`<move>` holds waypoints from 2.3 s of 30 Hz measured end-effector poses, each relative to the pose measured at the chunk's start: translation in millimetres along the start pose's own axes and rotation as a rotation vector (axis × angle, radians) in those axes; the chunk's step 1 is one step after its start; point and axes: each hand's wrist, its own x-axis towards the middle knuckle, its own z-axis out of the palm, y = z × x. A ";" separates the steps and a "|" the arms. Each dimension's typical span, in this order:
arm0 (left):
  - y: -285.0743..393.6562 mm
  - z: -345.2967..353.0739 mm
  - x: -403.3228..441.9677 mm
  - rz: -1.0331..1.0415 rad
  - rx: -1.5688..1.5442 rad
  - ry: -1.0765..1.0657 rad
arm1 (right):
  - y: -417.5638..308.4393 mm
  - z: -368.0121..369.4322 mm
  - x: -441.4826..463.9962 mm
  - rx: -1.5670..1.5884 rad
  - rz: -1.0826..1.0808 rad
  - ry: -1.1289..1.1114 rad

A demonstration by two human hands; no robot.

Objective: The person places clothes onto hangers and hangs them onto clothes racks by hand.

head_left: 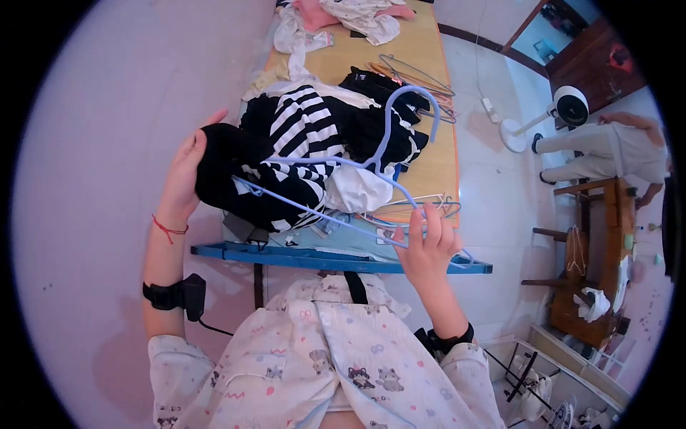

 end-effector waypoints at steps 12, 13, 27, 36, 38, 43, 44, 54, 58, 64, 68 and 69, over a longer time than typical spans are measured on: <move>48.1 27.6 -2.7 0.986 1.352 0.277 | 19.6 3.4 46.4 0.034 0.168 0.367; 41.4 23.2 13.8 0.980 1.366 0.260 | 20.5 13.9 54.4 0.046 0.159 0.358; 35.4 -22.7 17.4 0.842 0.791 0.394 | -18.4 59.6 96.9 0.557 -0.400 0.029; 27.7 -12.8 8.1 0.815 0.706 0.123 | -92.9 31.7 145.6 1.484 -0.214 -0.705; 20.1 -15.1 12.2 0.827 0.650 0.127 | -102.1 46.6 134.1 1.479 -0.262 -0.986; -8.8 -39.8 21.4 0.552 0.385 0.223 | -90.0 47.4 129.2 0.845 -0.296 -1.409; -15.8 -46.3 22.1 0.562 0.383 0.226 | -70.3 109.0 70.8 0.841 -0.488 -0.688; -114.0 -126.9 8.8 0.409 0.298 0.439 | 5.5 25.8 103.4 0.356 -0.213 -0.513; -127.4 -131.5 14.7 0.413 0.304 0.475 | 21.2 18.9 87.1 0.782 0.105 -0.511; -138.4 -120.7 10.0 0.326 0.539 0.360 | 38.4 16.1 80.0 0.468 0.299 -0.410; -143.4 -96.9 10.2 0.436 0.488 0.421 | 61.0 41.2 61.0 1.179 0.853 -0.266; -141.2 -91.7 11.9 0.459 0.474 0.423 | 54.8 40.3 66.0 1.100 0.688 -0.212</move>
